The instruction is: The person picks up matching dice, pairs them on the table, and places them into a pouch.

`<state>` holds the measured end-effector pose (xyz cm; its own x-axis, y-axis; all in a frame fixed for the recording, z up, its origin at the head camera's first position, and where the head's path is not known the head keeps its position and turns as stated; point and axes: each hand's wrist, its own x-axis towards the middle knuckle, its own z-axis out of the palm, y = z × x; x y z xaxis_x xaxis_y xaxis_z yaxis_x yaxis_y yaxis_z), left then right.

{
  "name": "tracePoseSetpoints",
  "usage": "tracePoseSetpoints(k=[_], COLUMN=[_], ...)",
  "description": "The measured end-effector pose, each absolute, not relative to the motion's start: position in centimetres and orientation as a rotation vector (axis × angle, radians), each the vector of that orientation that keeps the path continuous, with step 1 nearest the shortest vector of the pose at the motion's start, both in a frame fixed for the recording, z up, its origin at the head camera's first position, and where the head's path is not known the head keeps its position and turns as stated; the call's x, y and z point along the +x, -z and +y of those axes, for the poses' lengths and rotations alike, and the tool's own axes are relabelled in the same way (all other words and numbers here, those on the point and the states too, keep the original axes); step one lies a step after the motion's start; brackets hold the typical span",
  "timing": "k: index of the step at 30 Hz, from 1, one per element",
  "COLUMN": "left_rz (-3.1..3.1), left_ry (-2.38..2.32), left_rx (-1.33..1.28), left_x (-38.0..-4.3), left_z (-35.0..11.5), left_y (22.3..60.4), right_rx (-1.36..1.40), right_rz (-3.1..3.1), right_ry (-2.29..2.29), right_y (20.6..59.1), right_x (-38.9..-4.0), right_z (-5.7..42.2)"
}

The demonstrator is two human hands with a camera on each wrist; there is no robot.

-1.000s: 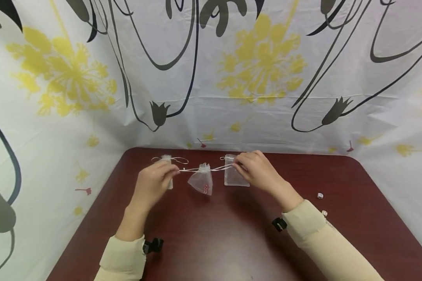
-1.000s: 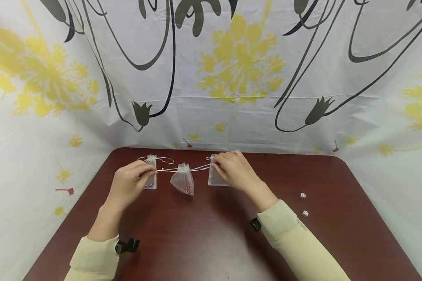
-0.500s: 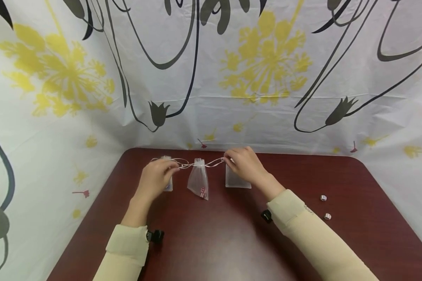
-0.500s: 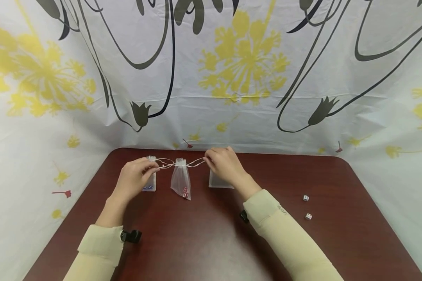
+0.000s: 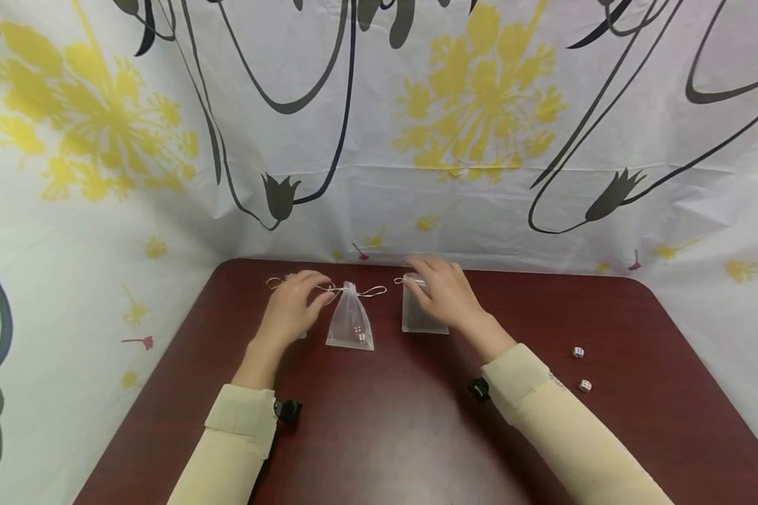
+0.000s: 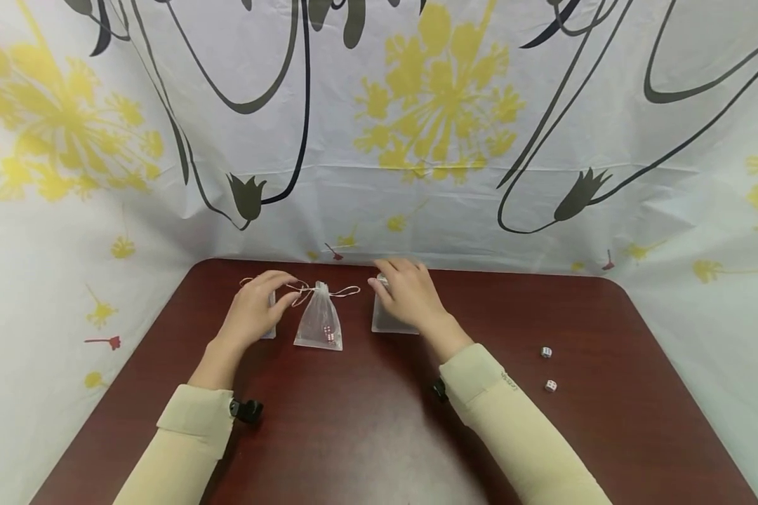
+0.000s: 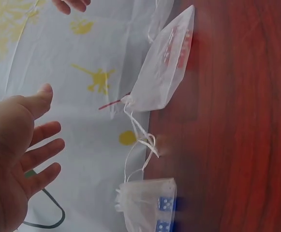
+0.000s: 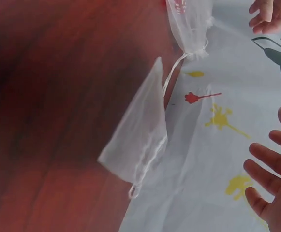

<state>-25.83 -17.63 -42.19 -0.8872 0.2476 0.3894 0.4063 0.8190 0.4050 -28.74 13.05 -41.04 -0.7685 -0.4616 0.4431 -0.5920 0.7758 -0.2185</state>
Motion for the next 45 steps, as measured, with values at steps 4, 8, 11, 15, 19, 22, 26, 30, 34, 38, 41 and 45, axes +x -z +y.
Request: tracePoseSetpoints(k=[4,8,11,15,19,22,26,30,34,38,41,45], left_rz=[-2.674,-2.677,-2.711,-2.734,-2.752,-2.774,-2.789,-2.816,-2.843,-2.868,-2.884,-2.891], left_ry=[0.66,0.623,0.625,0.637,0.62,0.598,0.594,0.592,0.602,0.603,0.609,0.623], left_rx=[-0.577,-0.677,-0.713,-0.753,-0.782,-0.803,-0.863,-0.897,-0.908,-0.95,-0.987,-1.012], left_x=[-25.7,-25.4,-25.0,-24.6,-24.5,-24.5,-24.5,-24.4,-24.3,-24.3,-24.3,-24.1], left_z=[-16.5,-14.9,-13.5,-11.7,-10.2,-9.1,-7.9,-7.1,-6.5,-5.6,-4.9,-4.1], left_y=[42.5,43.3,44.0,44.5,44.7,45.0,45.3,45.3,45.2,45.3,45.6,45.7], right_rx=[0.753,0.685,0.655,0.619,0.581,0.559,0.532,0.491,0.45,0.404,0.374,0.345], right_rz=[-2.631,-2.691,-2.735,-2.747,-2.749,-2.74,-2.706,-2.678,-2.664,-2.673,-2.685,-2.673], right_ry=[-0.506,-0.53,-0.52,-0.484,-0.463,-0.457,-0.446,-0.429,-0.423,-0.433,-0.44,-0.437], right_y=[41.4,41.8,42.0,42.2,42.1,41.8,41.5,41.2,40.9,40.8,40.9,40.9], right_x=[-27.5,-25.9,-24.9,-24.1,-23.4,-22.8,-22.1,-21.6,-21.1,-20.3,-19.7,-19.0], right_z=[14.4,15.5,16.0,16.6,17.3,18.0,19.6,21.5,23.3,24.8,26.0,27.5])
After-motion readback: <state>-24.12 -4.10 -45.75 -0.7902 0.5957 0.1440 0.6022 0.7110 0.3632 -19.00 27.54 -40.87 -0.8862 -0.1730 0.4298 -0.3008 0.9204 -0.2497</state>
